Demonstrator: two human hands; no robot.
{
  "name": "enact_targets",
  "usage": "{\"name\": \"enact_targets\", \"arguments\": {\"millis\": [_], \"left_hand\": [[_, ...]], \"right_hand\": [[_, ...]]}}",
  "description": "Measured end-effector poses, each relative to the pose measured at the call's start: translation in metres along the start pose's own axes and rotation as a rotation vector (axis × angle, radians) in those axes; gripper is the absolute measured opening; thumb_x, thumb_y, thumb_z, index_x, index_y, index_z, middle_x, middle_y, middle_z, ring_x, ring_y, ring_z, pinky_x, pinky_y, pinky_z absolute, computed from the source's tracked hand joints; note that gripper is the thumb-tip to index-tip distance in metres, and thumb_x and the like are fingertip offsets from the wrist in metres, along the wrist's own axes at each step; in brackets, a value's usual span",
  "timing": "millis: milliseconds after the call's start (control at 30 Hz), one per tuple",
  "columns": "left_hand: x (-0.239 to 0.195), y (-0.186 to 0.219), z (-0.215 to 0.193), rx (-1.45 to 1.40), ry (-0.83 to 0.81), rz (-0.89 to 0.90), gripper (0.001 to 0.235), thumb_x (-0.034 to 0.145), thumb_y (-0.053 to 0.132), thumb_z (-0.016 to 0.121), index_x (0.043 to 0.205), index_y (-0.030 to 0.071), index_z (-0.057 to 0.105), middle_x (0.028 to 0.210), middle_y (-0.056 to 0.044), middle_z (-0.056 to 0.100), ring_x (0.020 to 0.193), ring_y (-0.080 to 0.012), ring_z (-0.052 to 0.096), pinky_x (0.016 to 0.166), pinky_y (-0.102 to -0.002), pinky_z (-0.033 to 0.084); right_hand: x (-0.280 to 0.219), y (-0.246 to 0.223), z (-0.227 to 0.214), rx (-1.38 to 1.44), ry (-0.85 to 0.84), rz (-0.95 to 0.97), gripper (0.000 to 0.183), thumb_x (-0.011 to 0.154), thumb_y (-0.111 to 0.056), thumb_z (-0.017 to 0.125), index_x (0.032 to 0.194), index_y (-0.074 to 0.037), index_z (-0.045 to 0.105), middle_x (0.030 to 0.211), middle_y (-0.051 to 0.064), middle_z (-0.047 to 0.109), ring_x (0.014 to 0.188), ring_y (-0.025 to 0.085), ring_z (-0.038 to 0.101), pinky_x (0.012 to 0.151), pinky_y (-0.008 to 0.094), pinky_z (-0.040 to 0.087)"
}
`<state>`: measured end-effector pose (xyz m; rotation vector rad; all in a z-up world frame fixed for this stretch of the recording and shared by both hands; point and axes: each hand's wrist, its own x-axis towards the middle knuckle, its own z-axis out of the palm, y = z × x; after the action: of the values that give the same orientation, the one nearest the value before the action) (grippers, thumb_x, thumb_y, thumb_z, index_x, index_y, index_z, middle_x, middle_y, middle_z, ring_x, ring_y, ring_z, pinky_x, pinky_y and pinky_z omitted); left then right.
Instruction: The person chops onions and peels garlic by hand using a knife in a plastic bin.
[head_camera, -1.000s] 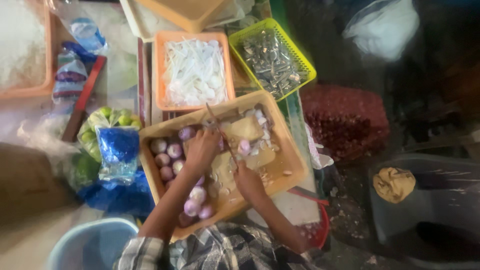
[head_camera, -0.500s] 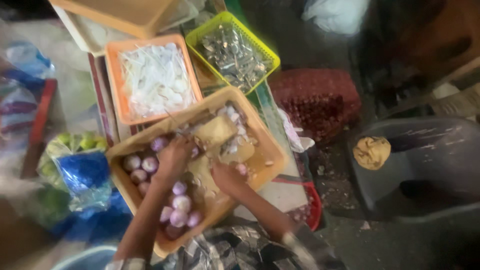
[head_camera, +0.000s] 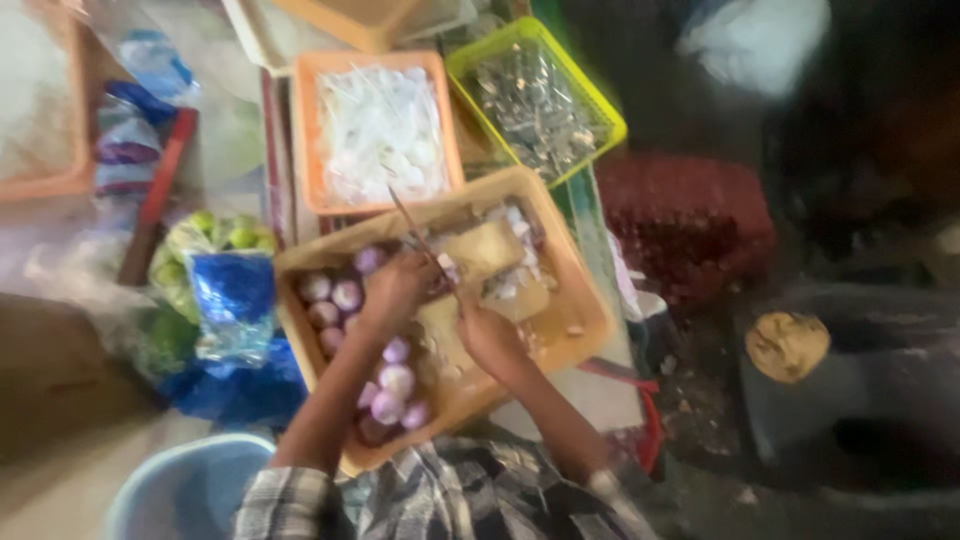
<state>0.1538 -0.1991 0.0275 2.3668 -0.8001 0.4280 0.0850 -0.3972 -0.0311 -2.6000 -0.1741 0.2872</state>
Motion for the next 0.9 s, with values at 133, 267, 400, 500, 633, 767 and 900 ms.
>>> {"name": "enact_targets", "arguments": {"millis": [133, 267, 400, 500, 633, 767, 900], "left_hand": [[-0.004, -0.009, -0.003, -0.057, 0.023, -0.010, 0.016, 0.082, 0.006, 0.066, 0.097, 0.009, 0.070, 0.116, -0.008, 0.071, 0.099, -0.0307, 0.069, 0.078, -0.041, 0.057], [-0.004, -0.007, 0.002, -0.031, 0.021, -0.006, 0.018, 0.079, 0.009, 0.068, 0.097, 0.009, 0.072, 0.110, -0.011, 0.070, 0.097, -0.0338, 0.068, 0.071, -0.043, 0.056], [-0.004, -0.009, 0.005, -0.076, -0.049, -0.088, 0.010, 0.077, 0.007, 0.066, 0.087, 0.010, 0.068, 0.102, -0.009, 0.069, 0.091, -0.0331, 0.068, 0.072, -0.045, 0.055], [-0.008, -0.009, 0.000, -0.120, -0.085, -0.100, 0.004, 0.079, 0.008, 0.067, 0.083, 0.010, 0.066, 0.100, -0.009, 0.068, 0.090, -0.0330, 0.068, 0.072, -0.045, 0.055], [-0.002, -0.007, -0.011, -0.163, -0.125, -0.121, 0.005, 0.081, 0.008, 0.067, 0.085, 0.011, 0.067, 0.095, -0.010, 0.066, 0.091, -0.0335, 0.067, 0.074, -0.045, 0.055], [-0.002, -0.008, -0.011, -0.121, -0.085, -0.094, 0.005, 0.082, 0.010, 0.068, 0.086, 0.011, 0.067, 0.098, -0.010, 0.067, 0.095, -0.0329, 0.068, 0.074, -0.045, 0.055], [-0.009, -0.010, 0.001, -0.158, -0.075, -0.093, 0.013, 0.081, 0.010, 0.070, 0.094, 0.010, 0.070, 0.109, -0.011, 0.069, 0.100, -0.0348, 0.066, 0.080, -0.045, 0.055]], "right_hand": [[0.007, 0.001, 0.003, -0.058, -0.072, 0.057, 0.047, 0.099, -0.025, 0.052, 0.138, 0.001, 0.043, 0.085, 0.027, 0.069, 0.078, 0.049, 0.067, 0.070, 0.061, 0.051], [0.014, -0.009, -0.004, -0.015, -0.019, -0.012, 0.051, 0.093, -0.022, 0.056, 0.139, -0.003, 0.044, 0.083, 0.027, 0.069, 0.077, 0.048, 0.067, 0.067, 0.060, 0.051], [0.006, -0.002, -0.007, -0.016, 0.053, -0.089, 0.046, 0.098, -0.025, 0.057, 0.136, -0.003, 0.045, 0.084, 0.026, 0.070, 0.079, 0.046, 0.068, 0.070, 0.059, 0.052], [0.023, -0.009, 0.001, -0.098, -0.096, 0.019, 0.052, 0.093, -0.021, 0.057, 0.138, 0.002, 0.042, 0.083, 0.026, 0.070, 0.079, 0.047, 0.068, 0.070, 0.060, 0.051], [0.023, -0.008, 0.003, -0.049, 0.039, -0.065, 0.050, 0.097, -0.024, 0.055, 0.138, 0.002, 0.043, 0.084, 0.028, 0.069, 0.077, 0.049, 0.067, 0.068, 0.060, 0.051], [0.029, -0.003, 0.002, -0.101, -0.010, -0.093, 0.038, 0.095, -0.023, 0.055, 0.124, 0.001, 0.050, 0.088, 0.026, 0.070, 0.081, 0.047, 0.069, 0.070, 0.059, 0.052], [0.026, -0.013, -0.001, -0.090, -0.053, -0.038, 0.034, 0.097, -0.024, 0.053, 0.123, -0.003, 0.052, 0.091, 0.025, 0.070, 0.083, 0.048, 0.068, 0.073, 0.060, 0.052]]}}
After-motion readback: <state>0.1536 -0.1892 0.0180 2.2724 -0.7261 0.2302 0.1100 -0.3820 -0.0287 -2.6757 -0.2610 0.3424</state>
